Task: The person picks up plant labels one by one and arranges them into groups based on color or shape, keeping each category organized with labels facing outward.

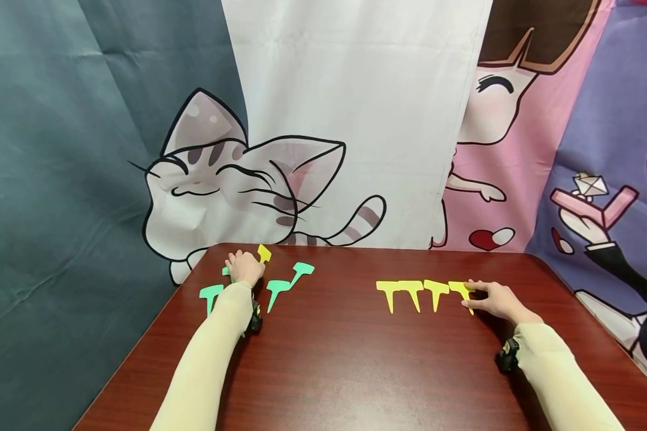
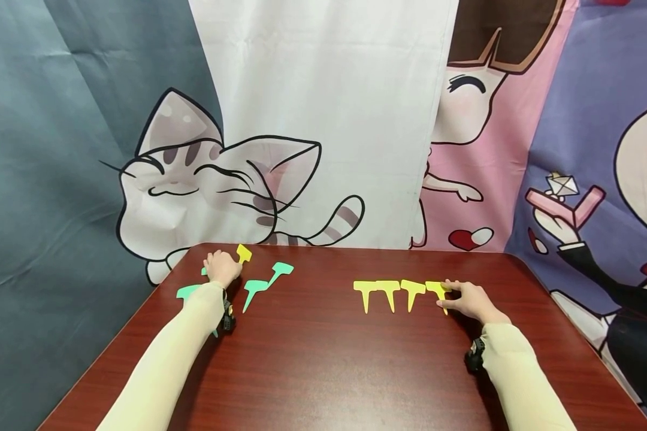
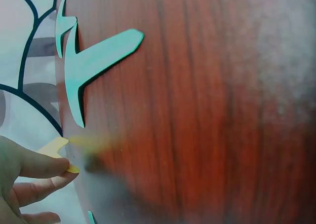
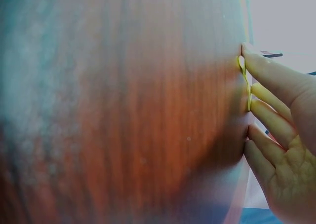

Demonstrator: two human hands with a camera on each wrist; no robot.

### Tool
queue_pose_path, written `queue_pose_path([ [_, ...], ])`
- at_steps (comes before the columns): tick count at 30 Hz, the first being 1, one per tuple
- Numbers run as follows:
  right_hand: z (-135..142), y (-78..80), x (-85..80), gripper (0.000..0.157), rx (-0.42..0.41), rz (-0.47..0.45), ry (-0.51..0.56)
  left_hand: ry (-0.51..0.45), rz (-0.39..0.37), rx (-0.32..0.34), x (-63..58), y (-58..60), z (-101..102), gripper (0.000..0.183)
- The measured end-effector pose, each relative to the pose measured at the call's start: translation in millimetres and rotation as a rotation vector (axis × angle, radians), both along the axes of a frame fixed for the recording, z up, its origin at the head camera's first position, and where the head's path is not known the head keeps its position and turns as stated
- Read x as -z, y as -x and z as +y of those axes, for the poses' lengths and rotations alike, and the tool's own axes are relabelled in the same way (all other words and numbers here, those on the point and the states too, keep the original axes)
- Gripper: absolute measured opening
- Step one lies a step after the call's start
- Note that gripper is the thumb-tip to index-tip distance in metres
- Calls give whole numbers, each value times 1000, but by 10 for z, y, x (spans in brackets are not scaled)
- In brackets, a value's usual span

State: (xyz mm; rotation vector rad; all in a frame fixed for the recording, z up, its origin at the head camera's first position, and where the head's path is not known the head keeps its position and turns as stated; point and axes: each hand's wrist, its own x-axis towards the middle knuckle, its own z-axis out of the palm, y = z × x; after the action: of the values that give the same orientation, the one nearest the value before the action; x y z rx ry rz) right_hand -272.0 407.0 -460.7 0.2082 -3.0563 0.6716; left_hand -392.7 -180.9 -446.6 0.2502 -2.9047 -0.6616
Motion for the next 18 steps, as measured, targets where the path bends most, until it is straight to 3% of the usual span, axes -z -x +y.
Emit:
queue_pose_path([
  [9, 6, 3, 17, 71, -7, 17, 3, -8, 0, 20, -81, -24, 82, 25],
  [18, 13, -7, 21, 71, -7, 27, 10, -39, 60, 55, -98, -91, 180, 22],
])
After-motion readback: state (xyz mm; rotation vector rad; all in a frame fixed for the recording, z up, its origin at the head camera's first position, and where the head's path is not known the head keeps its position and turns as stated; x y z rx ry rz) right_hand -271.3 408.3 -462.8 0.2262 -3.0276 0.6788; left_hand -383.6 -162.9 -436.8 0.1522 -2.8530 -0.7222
